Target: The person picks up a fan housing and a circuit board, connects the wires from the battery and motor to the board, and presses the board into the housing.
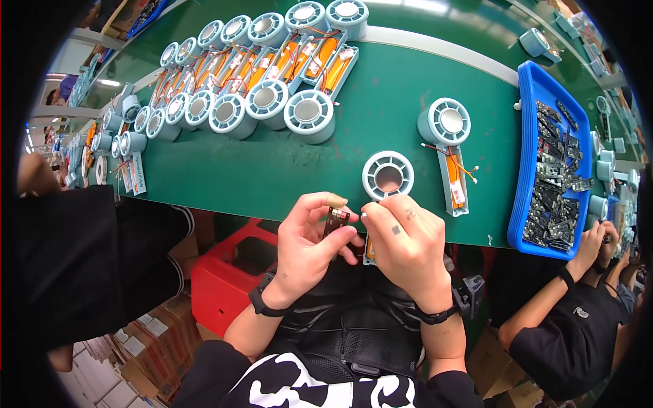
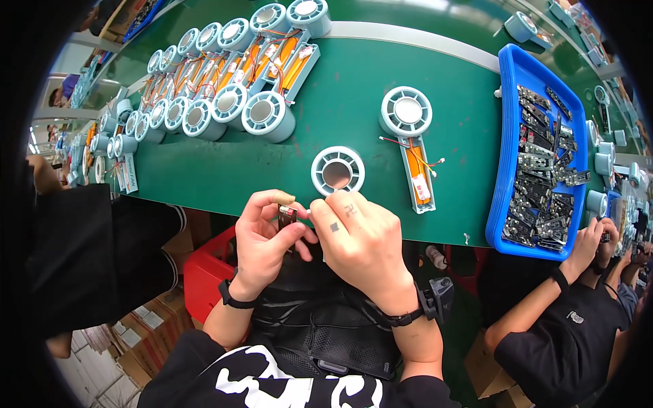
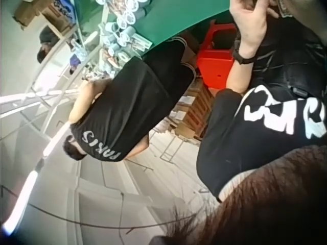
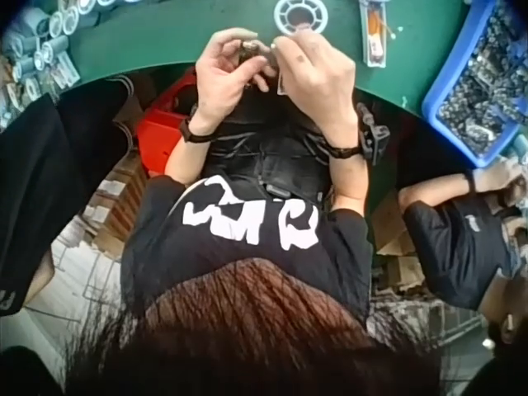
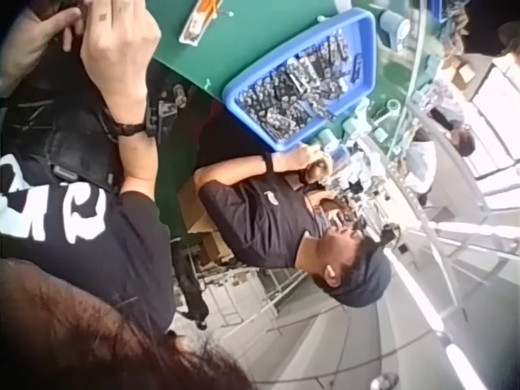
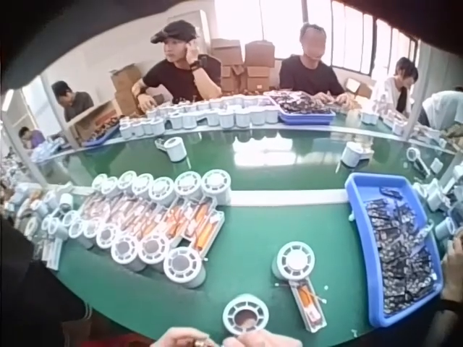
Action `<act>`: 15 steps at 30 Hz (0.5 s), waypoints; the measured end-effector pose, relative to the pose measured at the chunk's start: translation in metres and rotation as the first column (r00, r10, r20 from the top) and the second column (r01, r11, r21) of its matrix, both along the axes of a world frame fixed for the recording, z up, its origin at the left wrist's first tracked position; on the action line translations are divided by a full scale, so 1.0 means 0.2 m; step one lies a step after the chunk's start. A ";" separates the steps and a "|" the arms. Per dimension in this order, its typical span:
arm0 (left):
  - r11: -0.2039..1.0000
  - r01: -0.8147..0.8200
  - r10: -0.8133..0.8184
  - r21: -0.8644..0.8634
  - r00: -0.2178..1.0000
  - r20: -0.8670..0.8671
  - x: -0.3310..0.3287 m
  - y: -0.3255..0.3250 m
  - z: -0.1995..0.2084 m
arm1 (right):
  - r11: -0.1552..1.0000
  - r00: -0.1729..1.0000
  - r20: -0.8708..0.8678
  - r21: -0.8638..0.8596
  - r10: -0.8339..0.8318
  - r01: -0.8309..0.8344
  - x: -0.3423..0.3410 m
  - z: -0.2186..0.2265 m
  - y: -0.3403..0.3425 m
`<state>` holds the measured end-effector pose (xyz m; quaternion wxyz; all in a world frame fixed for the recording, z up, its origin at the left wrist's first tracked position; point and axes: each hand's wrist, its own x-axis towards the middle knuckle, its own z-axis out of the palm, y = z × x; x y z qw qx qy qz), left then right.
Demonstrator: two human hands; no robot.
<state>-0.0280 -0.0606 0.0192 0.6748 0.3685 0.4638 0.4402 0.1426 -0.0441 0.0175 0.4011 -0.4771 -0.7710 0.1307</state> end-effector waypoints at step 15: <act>0.971 0.157 -0.133 0.181 0.982 -0.136 -0.04 0.00 -0.06 | 0.996 0.977 0.203 -0.062 0.069 -0.058 0.02 0.05 0.02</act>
